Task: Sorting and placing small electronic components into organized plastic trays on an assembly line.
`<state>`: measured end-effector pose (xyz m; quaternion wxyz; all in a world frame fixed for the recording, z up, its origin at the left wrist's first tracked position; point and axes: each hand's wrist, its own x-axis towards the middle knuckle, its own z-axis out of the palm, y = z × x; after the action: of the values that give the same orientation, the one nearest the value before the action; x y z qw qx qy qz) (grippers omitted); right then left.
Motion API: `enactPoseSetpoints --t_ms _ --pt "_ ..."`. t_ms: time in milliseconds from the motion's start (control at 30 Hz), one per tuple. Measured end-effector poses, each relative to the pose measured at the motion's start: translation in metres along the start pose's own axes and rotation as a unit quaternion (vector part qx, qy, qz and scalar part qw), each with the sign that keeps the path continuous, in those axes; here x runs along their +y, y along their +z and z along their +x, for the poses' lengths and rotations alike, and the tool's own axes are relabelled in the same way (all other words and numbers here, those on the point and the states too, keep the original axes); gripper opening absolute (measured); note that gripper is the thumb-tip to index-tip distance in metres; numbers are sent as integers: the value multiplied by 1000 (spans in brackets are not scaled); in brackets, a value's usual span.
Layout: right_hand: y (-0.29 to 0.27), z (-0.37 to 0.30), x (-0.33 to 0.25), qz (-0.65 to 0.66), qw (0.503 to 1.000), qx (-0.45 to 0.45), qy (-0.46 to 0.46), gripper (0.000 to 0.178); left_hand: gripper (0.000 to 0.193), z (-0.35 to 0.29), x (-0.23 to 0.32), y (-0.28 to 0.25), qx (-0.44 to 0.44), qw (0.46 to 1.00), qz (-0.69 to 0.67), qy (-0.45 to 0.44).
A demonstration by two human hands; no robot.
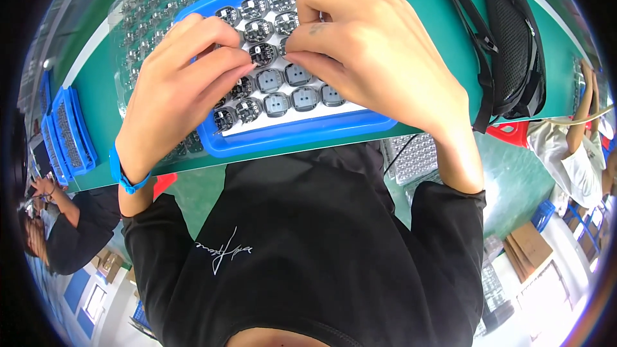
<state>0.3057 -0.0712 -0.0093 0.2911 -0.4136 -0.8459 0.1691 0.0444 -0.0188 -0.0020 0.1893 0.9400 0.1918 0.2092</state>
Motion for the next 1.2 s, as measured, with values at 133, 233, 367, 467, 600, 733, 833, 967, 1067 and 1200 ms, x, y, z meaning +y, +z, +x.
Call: enactPoseSetpoints --t_ms 133,233,367,467,600,733,833,967,1067,1200 --pt "3 -1 0 -6 1000 4 -7 18 20 3 4 -3 -33 999 37 2" --pt "6 0 -2 -17 1000 7 -2 17 20 3 6 0 -20 998 54 -7" --pt "6 -2 -3 -18 1000 4 8 17 19 2 7 7 -2 999 45 -8" --pt "7 -3 -3 -16 1000 10 9 16 19 1 11 11 6 999 21 -27" --pt "8 -5 -4 -24 1000 11 12 17 18 -3 14 15 8 997 69 -34" --pt "8 -3 -7 -34 999 2 14 17 16 -5 18 16 26 993 107 -46" --pt "9 -2 -10 -57 998 -16 22 16 15 -3 15 17 24 993 106 -37" --pt "6 1 -13 -71 996 -44 32 14 12 2 20 14 -4 986 163 -34" --pt "8 0 -14 -96 994 -40 24 13 11 3 23 15 -21 981 188 -44" --pt "-2 -1 -13 -52 998 -33 15 15 12 -1 23 18 -3 980 195 -48"
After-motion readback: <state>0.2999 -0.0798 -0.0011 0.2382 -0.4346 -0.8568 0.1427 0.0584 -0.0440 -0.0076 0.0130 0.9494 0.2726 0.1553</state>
